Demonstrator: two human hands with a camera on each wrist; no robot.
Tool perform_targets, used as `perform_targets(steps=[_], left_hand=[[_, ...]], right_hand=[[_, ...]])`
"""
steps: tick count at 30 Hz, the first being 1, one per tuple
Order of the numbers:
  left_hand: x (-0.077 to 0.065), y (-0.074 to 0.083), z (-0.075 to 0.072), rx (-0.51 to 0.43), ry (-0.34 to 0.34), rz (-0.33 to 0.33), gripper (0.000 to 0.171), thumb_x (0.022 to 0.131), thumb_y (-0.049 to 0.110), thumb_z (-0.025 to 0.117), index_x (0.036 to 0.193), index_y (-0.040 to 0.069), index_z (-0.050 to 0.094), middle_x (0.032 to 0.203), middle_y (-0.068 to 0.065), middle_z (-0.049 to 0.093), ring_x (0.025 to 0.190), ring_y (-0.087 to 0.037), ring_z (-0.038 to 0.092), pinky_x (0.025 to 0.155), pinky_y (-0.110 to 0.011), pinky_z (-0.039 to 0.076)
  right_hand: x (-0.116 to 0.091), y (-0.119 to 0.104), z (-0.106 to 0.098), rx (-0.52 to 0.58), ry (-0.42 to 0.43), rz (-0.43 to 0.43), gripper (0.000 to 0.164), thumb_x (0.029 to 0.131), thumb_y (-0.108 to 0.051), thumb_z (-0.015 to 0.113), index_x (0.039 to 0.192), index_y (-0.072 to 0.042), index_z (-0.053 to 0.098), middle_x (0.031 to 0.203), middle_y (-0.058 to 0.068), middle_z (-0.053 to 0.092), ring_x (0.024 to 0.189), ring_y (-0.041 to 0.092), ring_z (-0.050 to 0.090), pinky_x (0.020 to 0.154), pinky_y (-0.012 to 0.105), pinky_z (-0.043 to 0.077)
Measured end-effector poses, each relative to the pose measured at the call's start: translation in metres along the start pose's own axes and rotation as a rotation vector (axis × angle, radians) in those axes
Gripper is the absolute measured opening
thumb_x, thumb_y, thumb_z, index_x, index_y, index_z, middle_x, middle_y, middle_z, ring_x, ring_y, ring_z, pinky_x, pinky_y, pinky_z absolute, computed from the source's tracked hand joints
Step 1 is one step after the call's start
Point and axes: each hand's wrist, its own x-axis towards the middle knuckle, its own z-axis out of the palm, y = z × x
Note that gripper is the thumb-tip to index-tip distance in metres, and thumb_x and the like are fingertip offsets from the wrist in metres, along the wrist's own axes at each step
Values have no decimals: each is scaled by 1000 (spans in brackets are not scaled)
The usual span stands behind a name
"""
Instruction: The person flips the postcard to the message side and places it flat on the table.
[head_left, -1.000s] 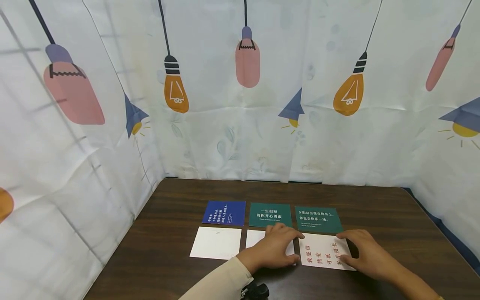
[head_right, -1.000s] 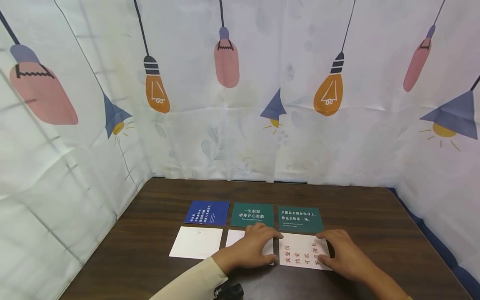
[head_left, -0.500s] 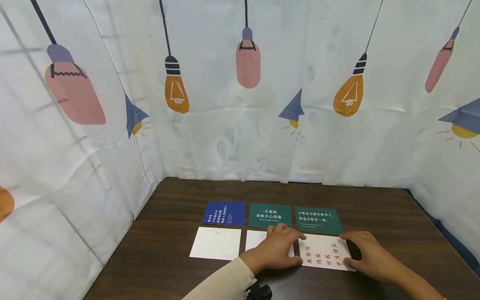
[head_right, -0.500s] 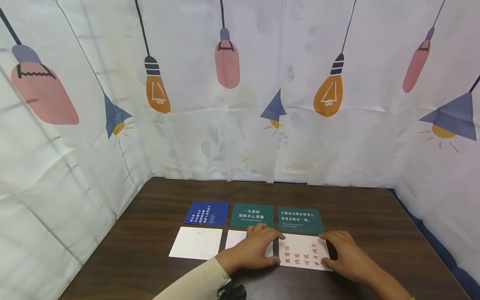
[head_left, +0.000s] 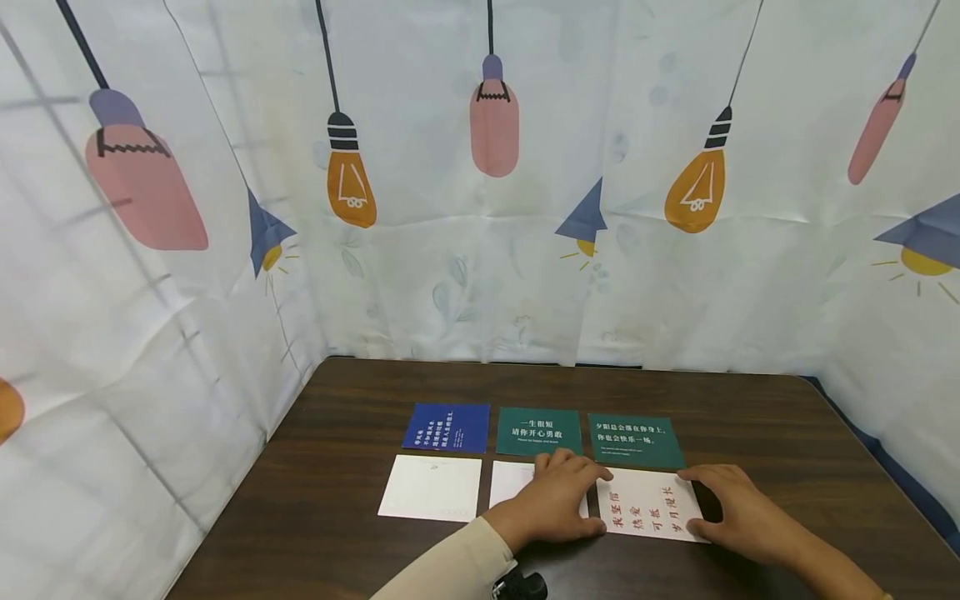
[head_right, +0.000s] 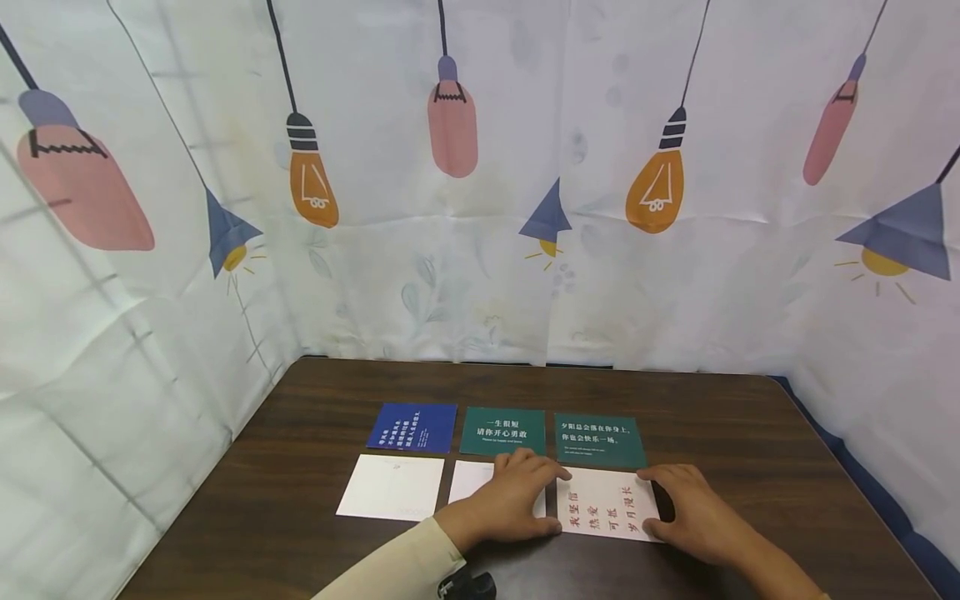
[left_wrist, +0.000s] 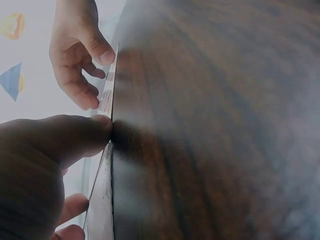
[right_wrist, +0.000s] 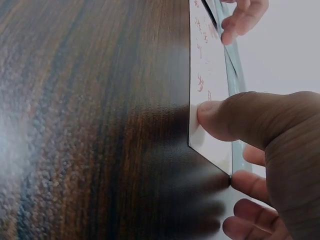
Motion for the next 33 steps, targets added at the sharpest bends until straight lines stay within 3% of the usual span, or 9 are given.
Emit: perform_targets(steps=[21, 33], left_hand=[[5, 2, -5, -36, -14, -22, 70, 80, 47, 84, 142, 31, 56, 131, 13, 55, 118, -9, 40, 93, -41, 29], [7, 5, -6, -2, 31, -58, 85, 73, 48, 90, 146, 23, 55, 127, 10, 56, 119, -12, 43, 91, -38, 30]], right_hand=[[7, 3, -4, 6, -61, -1, 72, 76, -39, 90, 134, -7, 63, 134, 17, 59, 126, 46, 48, 95, 66, 44], [4, 0, -1, -1, 4, -14, 78, 73, -38, 92, 138, -10, 59, 133, 14, 56, 126, 44, 46, 93, 65, 45]])
